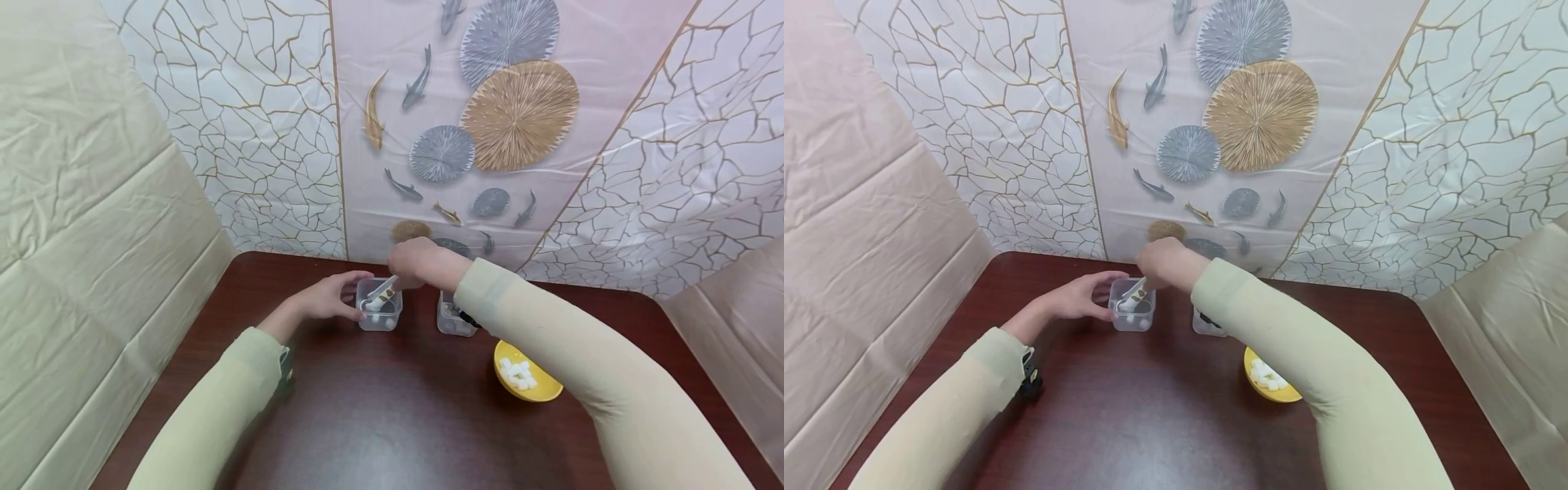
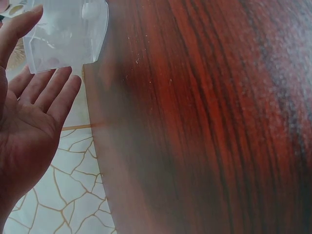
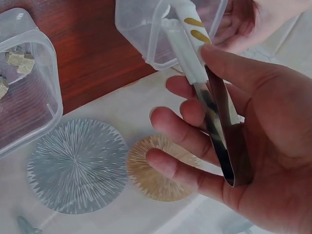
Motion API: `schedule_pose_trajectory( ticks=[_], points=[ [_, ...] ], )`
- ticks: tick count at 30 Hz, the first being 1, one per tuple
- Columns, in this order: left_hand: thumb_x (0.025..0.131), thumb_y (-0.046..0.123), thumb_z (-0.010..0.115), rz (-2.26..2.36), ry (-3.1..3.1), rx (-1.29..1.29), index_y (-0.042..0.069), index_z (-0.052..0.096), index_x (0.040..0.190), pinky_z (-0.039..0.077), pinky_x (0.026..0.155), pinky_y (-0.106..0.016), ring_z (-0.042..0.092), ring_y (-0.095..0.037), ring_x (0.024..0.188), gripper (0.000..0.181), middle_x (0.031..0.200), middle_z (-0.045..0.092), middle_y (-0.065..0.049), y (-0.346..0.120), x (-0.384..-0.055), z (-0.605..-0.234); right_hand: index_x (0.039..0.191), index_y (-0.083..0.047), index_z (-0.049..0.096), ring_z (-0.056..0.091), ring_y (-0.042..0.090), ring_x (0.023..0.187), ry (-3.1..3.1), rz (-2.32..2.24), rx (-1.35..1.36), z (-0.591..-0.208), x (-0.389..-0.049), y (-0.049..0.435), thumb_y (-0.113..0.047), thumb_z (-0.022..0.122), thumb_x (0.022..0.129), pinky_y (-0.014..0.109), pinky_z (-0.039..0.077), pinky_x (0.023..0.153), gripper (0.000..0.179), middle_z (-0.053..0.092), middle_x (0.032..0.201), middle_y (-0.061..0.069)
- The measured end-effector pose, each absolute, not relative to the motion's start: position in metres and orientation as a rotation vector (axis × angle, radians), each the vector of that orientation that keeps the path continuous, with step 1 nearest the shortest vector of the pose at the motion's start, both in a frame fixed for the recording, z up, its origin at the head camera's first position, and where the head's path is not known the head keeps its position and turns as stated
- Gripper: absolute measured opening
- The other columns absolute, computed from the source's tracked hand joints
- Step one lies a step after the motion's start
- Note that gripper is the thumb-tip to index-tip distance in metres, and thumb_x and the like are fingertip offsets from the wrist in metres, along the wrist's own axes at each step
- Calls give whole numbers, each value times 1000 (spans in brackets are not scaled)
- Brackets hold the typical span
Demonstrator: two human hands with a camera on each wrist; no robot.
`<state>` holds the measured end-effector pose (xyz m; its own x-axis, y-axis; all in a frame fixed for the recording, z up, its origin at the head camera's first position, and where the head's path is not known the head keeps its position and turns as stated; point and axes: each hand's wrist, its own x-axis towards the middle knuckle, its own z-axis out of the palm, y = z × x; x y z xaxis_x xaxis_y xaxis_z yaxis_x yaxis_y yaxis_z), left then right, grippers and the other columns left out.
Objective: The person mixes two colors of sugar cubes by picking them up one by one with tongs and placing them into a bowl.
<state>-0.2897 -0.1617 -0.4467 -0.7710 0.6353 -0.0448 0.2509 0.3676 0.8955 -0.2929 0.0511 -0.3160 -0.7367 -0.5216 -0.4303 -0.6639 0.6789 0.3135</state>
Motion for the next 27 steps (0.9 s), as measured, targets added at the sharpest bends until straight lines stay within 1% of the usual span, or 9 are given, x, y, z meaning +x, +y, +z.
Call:
schedule_pose_trajectory(
  ticks=[7,11,14,18,21,24,27],
  points=[
    [88,4,86,1385,2241,766,0,39,160,41,123,-49,46,-39,150,86,159,49,-21,-162,-291,-448,102,-14,77,71,21,95,2545,733,-973,-318,-286,46,-45,72,101,46,63,87,31,75,105,3],
    [87,2,87,1394,2236,760,1,40,160,41,123,-48,46,-38,150,87,159,50,-20,-162,-292,-451,108,-14,78,72,21,98,2562,784,-976,-326,-283,42,-44,73,101,46,63,89,31,76,109,1],
    [87,2,86,1396,2232,771,0,40,160,41,123,-49,46,-38,150,87,159,50,-20,-162,-291,-450,113,-15,78,73,21,102,2587,804,-983,-331,-282,40,-42,74,100,45,63,90,31,77,113,2],
    [88,2,85,1387,2235,780,-1,39,161,42,122,-49,47,-39,150,87,159,49,-21,-161,-290,-448,113,-15,79,73,22,100,2608,809,-1013,-331,-281,41,-39,74,101,44,64,88,28,77,112,2],
    [88,2,85,1380,2238,787,-1,38,160,41,122,-48,46,-39,150,87,159,49,-21,-161,-290,-448,109,-15,78,74,22,97,2616,795,-1039,-330,-281,45,-38,74,101,44,64,86,25,77,109,3],
    [88,2,85,1372,2248,788,-1,38,160,41,122,-47,46,-39,151,86,159,49,-21,-161,-290,-448,99,-14,77,73,23,92,2643,741,-1052,-324,-280,52,-36,74,101,44,64,83,22,76,104,3],
    [88,1,84,1371,2251,774,-1,38,161,41,122,-47,46,-39,151,86,160,48,-21,-161,-289,-447,87,-15,73,73,26,90,2682,678,-1070,-315,-278,61,-36,75,100,46,64,82,25,75,98,3]
  ],
)
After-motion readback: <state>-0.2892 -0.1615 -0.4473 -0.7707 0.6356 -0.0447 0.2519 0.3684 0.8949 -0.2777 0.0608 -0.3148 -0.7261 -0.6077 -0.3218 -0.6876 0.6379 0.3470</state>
